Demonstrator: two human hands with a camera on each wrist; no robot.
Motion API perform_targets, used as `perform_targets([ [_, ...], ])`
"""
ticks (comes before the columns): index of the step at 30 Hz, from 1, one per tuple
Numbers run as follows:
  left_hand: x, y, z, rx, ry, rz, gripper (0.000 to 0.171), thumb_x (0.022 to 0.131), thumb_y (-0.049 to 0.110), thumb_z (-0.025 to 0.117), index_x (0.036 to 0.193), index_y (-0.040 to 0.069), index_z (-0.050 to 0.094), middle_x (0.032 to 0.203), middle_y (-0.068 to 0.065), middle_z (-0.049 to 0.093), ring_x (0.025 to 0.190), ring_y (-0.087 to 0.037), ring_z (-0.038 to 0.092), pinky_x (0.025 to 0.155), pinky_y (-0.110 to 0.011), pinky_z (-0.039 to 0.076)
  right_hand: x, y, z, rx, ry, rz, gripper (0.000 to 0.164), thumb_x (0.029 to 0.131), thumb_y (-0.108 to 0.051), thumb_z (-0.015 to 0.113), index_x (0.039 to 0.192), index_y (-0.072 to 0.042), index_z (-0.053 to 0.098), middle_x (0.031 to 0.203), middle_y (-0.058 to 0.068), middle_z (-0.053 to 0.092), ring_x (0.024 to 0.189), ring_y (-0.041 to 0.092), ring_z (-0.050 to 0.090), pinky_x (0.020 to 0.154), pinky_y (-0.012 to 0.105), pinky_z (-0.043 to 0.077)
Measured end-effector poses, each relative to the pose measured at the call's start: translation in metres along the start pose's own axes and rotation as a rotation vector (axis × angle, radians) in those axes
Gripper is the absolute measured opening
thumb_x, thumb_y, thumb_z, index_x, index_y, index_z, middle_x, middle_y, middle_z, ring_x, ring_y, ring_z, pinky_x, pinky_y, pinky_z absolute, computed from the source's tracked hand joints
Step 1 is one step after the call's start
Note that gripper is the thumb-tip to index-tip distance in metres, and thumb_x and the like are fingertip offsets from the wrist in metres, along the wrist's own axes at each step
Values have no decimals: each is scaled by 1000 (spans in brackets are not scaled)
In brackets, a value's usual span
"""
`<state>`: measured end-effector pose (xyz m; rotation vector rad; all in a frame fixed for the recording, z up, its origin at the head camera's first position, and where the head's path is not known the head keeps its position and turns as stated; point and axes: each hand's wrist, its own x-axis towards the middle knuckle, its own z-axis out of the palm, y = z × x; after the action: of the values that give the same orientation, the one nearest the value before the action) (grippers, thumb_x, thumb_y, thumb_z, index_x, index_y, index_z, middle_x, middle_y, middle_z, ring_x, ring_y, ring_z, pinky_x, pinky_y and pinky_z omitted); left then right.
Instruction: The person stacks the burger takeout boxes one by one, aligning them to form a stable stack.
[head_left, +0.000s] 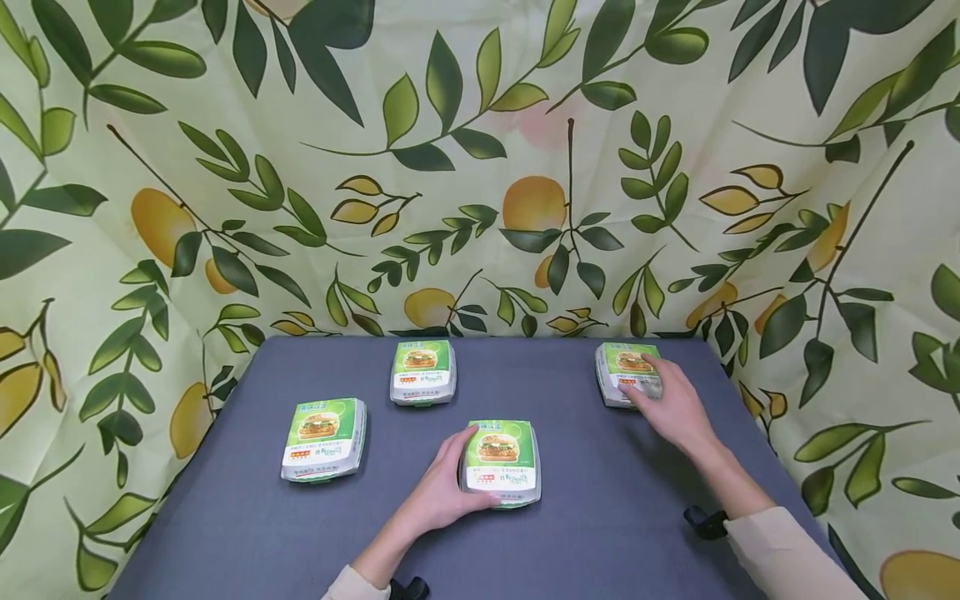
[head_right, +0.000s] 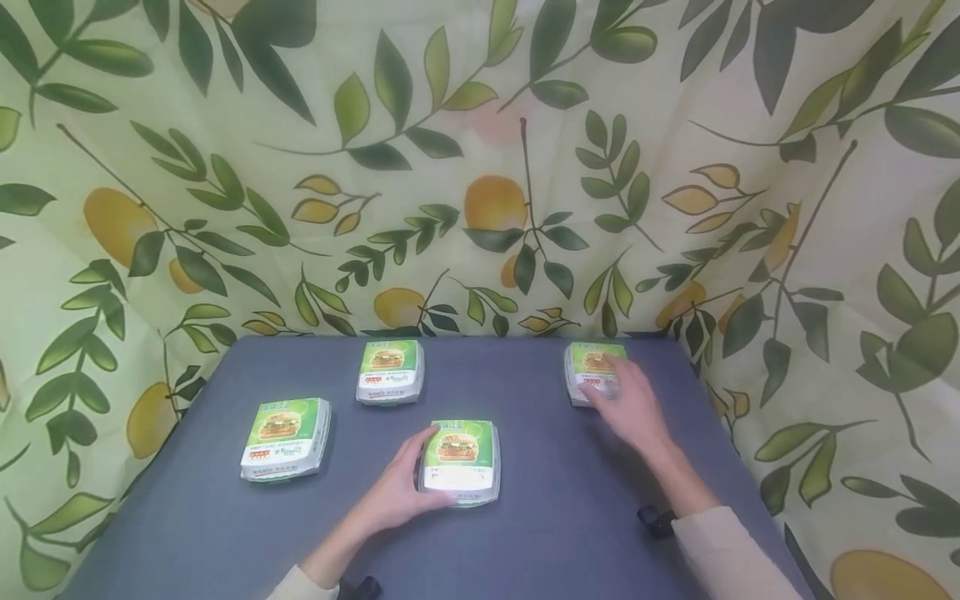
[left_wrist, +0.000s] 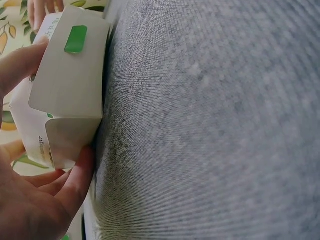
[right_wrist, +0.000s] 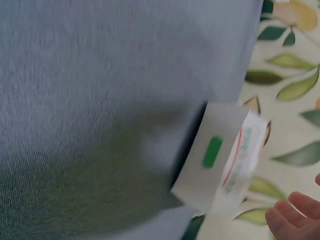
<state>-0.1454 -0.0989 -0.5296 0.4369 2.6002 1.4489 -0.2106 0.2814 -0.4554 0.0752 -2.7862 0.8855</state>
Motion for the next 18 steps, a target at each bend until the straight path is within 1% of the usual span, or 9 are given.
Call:
perform_targets([
  [4,0,1,0,6,-5,-2,109,70,47,91,158,19,34,155,-14,37,140,-36,41,110,-58,36,8,18,-1,39,11,58,82,97,-46,67,151,9,36,149,36,36,137,53,34,107,67,30],
  [9,-1,2,-1,11,-13,-7,108,70,46,91,158,19,34,156,-14,36,140,-37,41,109,-59,36,15,42,3,106,-3,101,86,97,-47,67,153,8,32,153,36,30,142,53,27,110,68,25],
  [11,-1,2,-1,13,-16,-11,108,70,46,91,158,19,34,156,-14,36,140,-37,41,109,-60,36,18,50,5,130,-31,114,88,97,-47,66,155,6,28,156,36,26,144,53,23,111,70,22],
  [15,-1,2,-1,13,-18,-17,108,70,47,90,157,19,34,156,-14,36,140,-36,41,109,-59,36,24,62,12,199,-123,142,94,97,-48,65,160,3,17,160,37,12,147,55,13,112,72,16],
  [18,-2,2,-1,13,-19,-24,108,70,48,90,157,20,34,156,-12,36,140,-34,40,109,-58,36,26,68,16,248,-165,152,99,96,-46,68,161,3,11,161,38,8,147,55,11,113,71,14],
])
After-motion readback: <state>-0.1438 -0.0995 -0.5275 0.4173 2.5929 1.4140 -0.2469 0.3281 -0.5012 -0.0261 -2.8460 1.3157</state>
